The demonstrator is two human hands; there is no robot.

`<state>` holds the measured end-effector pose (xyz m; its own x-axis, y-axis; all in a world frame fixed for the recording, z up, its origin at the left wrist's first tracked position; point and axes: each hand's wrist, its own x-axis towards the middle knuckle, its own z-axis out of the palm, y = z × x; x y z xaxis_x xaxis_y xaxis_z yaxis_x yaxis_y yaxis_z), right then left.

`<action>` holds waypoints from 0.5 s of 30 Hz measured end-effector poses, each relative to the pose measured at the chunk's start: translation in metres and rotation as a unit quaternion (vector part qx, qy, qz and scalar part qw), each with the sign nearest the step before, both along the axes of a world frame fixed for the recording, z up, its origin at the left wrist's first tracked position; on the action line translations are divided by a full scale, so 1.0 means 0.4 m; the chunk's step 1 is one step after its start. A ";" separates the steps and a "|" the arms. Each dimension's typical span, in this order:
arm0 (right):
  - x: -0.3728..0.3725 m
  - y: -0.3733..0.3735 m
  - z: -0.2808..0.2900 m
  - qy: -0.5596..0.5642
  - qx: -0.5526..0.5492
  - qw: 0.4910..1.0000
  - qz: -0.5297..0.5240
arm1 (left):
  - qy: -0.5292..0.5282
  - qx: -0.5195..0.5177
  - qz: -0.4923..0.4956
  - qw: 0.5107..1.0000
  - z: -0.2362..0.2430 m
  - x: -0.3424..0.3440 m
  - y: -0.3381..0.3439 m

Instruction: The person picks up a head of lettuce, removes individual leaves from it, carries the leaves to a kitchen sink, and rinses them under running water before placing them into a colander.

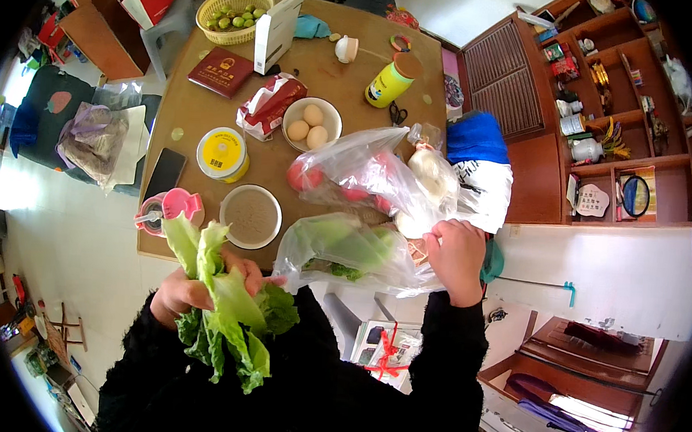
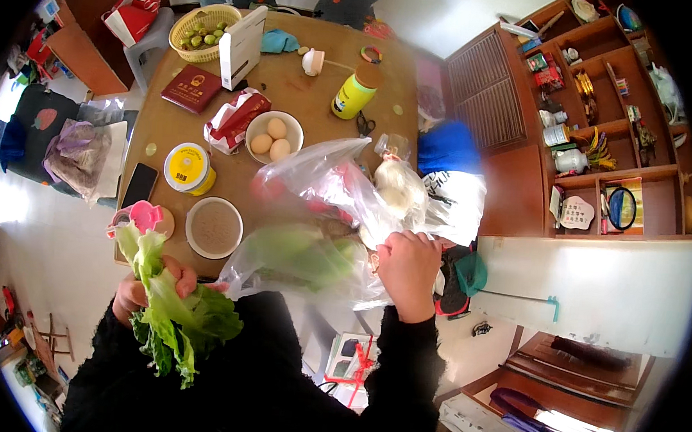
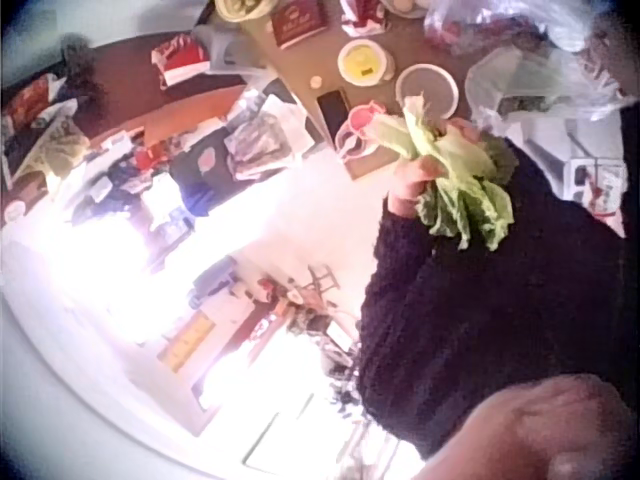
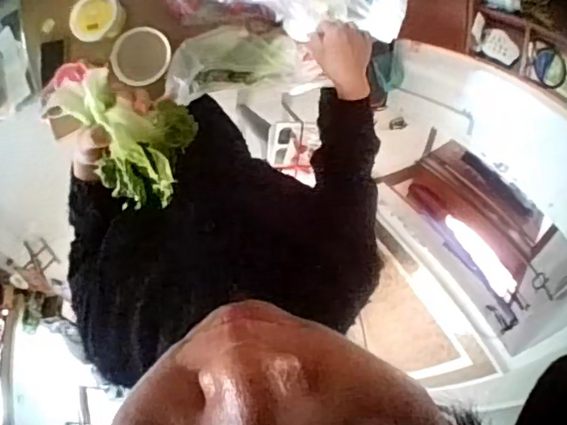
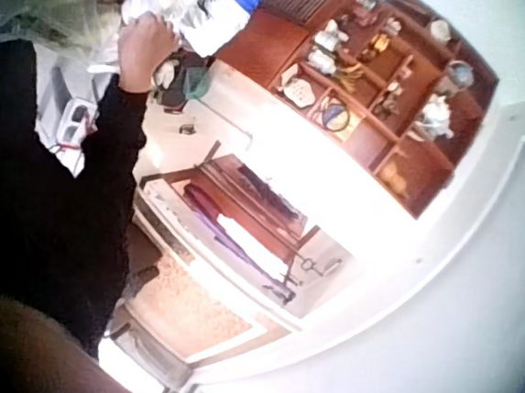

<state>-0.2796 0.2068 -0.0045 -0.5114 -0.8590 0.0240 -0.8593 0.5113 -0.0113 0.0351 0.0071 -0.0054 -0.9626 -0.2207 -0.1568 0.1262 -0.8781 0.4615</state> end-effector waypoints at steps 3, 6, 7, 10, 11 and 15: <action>-0.040 -0.046 -0.011 -0.307 -0.172 0.931 -0.095 | -0.010 -0.011 -0.014 1.000 0.001 -0.029 0.017; -0.065 -0.102 0.015 -0.534 -0.328 0.755 -0.195 | -0.028 -0.036 -0.099 0.994 -0.009 -0.063 0.042; -0.077 -0.120 0.024 -0.566 -0.373 0.718 -0.158 | -0.078 -0.021 -0.137 0.987 0.013 -0.081 0.046; -0.124 -0.168 0.035 -0.633 -0.466 0.611 -0.094 | -0.195 -0.017 -0.179 0.964 0.053 -0.121 0.056; -0.130 -0.181 0.041 -0.640 -0.485 0.587 -0.103 | -0.215 0.029 -0.161 0.963 0.077 -0.122 0.050; -0.143 -0.220 0.078 -0.648 -0.490 0.575 -0.096 | -0.279 0.071 -0.074 0.955 0.085 -0.088 0.032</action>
